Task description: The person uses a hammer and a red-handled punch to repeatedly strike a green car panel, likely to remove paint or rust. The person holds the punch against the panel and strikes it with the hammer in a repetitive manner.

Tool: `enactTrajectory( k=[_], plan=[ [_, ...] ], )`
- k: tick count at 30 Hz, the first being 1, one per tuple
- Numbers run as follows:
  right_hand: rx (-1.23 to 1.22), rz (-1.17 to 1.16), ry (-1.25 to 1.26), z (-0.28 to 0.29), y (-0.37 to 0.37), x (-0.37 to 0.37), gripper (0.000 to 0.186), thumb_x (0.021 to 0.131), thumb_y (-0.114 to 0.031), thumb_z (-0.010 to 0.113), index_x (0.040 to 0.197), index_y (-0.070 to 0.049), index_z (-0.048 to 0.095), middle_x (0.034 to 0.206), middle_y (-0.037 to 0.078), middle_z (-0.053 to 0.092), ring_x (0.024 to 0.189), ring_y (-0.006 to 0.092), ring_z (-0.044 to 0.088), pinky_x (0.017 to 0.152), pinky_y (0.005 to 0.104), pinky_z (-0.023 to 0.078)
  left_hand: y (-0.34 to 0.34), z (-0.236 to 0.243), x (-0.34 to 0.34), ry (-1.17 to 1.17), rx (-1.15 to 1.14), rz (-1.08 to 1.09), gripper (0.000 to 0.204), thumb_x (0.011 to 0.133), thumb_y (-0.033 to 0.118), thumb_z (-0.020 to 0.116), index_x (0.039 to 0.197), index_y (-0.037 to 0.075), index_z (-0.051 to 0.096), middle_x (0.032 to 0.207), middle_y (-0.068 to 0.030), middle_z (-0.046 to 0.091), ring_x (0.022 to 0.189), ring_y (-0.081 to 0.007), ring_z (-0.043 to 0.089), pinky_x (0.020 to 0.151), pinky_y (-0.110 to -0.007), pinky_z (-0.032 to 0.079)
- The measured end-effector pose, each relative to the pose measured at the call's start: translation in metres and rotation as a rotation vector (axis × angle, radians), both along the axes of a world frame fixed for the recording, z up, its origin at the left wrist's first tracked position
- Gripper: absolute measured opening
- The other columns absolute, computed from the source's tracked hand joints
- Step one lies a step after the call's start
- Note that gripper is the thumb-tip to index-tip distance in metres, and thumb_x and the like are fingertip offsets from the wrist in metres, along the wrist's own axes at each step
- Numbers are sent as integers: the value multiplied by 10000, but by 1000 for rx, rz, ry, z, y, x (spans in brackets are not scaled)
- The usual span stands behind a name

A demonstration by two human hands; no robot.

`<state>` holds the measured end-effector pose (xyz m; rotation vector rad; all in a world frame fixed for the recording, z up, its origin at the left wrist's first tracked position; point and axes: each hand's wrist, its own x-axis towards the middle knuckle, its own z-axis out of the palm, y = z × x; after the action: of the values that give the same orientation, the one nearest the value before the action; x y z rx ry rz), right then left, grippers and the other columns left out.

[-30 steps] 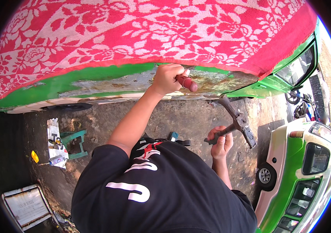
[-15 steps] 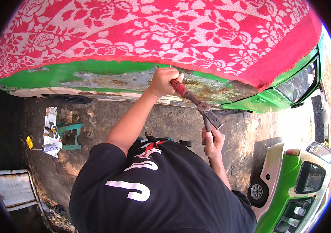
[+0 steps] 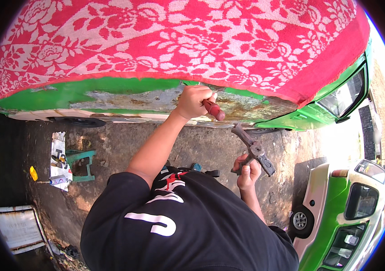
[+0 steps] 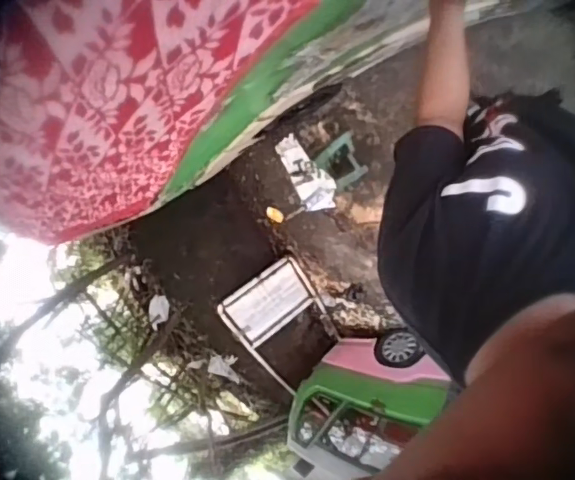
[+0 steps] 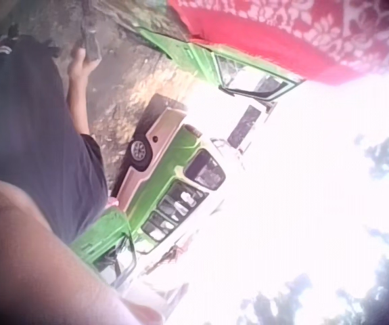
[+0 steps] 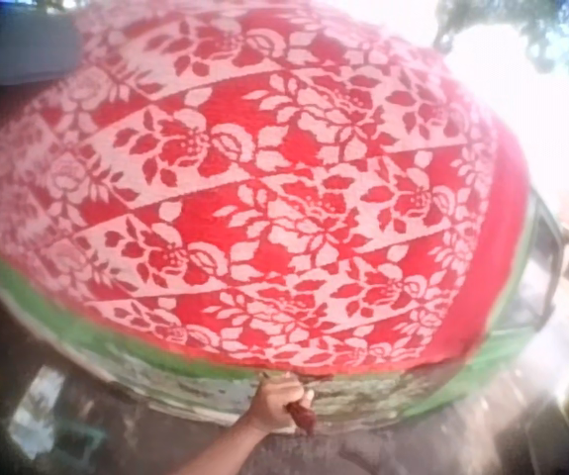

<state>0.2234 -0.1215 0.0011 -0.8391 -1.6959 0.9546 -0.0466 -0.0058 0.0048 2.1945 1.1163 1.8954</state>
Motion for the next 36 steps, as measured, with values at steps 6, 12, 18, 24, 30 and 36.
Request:
enactTrajectory(
  k=[6,12,18,24,30,36],
  plan=[
    [-102,-98,16,20,-13,-23,486,973,-440,540,953,43,585,597,47,523,512,121,511,488,257,414,0,3,-1,-23,-40,3,321,722,22,717,572,45,434,535,-91,486,480,-273,493,451,-366,363],
    [-88,-163,-111,15,-18,-30,452,972,-381,561,976,65,634,611,15,558,521,84,525,490,257,413,0,3,-5,-52,-58,-20,280,704,30,709,587,48,455,550,-91,507,490,-269,505,459,-365,375],
    [13,-180,127,9,-34,-46,478,974,-432,530,935,39,603,602,57,546,511,117,515,485,261,398,2,1,-8,-12,-118,-56,105,643,83,685,637,79,580,619,-81,601,573,-289,601,505,-382,448],
    [-91,-261,-132,10,-35,-51,485,972,-427,537,914,46,625,625,62,538,534,126,519,507,263,409,5,5,-7,36,-116,-13,99,638,75,697,652,78,599,621,-79,606,583,-286,612,513,-377,456],
    [-64,-322,72,9,-42,-55,456,973,-402,544,881,40,610,601,46,542,523,110,518,491,251,400,1,2,-10,-12,-99,-41,144,659,92,702,620,80,565,603,-82,586,564,-286,594,501,-382,443],
    [-94,-230,-26,9,-34,-43,378,969,-336,560,914,33,622,585,30,543,516,102,527,494,253,402,-2,0,-12,1,-18,-88,303,724,31,698,569,52,439,535,-91,471,498,-284,497,458,-377,375]
  ],
)
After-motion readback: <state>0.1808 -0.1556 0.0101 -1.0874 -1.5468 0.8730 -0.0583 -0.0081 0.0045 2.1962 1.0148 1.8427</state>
